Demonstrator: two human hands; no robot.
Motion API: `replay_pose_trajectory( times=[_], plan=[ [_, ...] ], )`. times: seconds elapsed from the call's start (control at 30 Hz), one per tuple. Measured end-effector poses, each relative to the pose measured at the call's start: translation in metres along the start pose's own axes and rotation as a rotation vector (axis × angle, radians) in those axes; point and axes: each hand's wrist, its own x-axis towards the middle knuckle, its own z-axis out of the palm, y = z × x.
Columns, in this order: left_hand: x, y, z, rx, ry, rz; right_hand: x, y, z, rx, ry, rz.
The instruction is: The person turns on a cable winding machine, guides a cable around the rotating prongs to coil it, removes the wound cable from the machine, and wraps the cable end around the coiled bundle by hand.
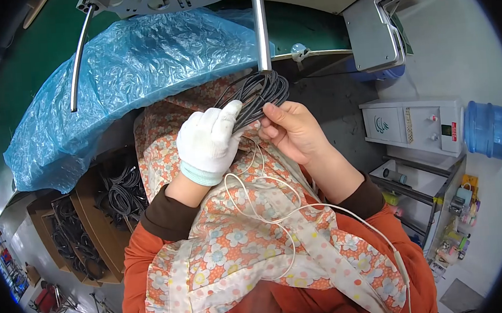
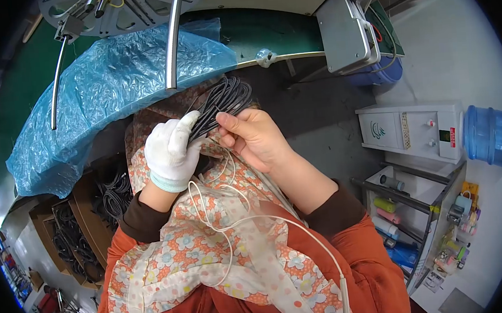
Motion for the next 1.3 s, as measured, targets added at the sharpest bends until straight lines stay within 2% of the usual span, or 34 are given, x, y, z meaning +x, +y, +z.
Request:
replay_pose_trajectory(
  times=[0.17,0.53,0.67,0.7,0.83,0.87,1.0,1.07,1.1,1.17,1.2,1.23,1.27,1.3],
  plan=[
    [0.001,0.002,0.000,-0.059,-0.007,-0.046,-0.002,0.002,0.009,0.268,0.004,0.020],
    [-0.001,0.002,0.003,-0.076,-0.045,-0.085,0.002,-0.004,-0.002,0.257,-0.041,0.140],
    [0.007,0.004,0.002,0.114,-0.193,-0.144,0.001,-0.012,0.009,-0.315,0.347,0.104],
    [0.010,0.006,0.000,0.112,-0.192,-0.142,0.000,-0.013,0.013,-0.316,0.348,0.100],
    [0.032,0.014,-0.013,0.168,-0.219,-0.153,-0.005,-0.014,0.036,-1.485,0.423,-0.409],
    [0.039,0.013,-0.019,0.171,-0.213,-0.147,-0.006,-0.022,0.041,-1.485,0.424,-0.419],
    [0.082,-0.006,-0.036,-0.349,-0.643,-0.062,-0.018,-0.084,0.051,-2.418,-0.396,-0.992],
    [0.103,-0.022,-0.021,-0.956,-1.015,-0.173,-0.022,-0.110,0.069,-2.330,-0.452,-0.985],
    [0.107,-0.020,-0.013,-0.952,-1.012,-0.158,-0.023,-0.123,0.079,-2.232,-0.523,-0.975],
    [0.113,-0.006,0.003,-1.679,-1.309,-0.091,-0.032,-0.142,0.094,-2.042,-0.656,-0.959],
    [0.110,0.009,0.004,-2.010,-1.365,-0.409,-0.036,-0.148,0.097,-2.064,-0.653,-0.984],
    [0.104,0.026,0.005,-2.317,-1.381,-0.762,-0.038,-0.153,0.096,-1.976,-0.483,-0.925],
    [0.097,0.041,0.020,-2.297,-1.381,-0.725,-0.040,-0.157,0.091,-1.875,-0.321,-0.870],
    [0.089,0.055,0.043,-2.576,-1.410,-0.496,-0.041,-0.161,0.086,-1.764,-0.170,-0.811]
  ],
)
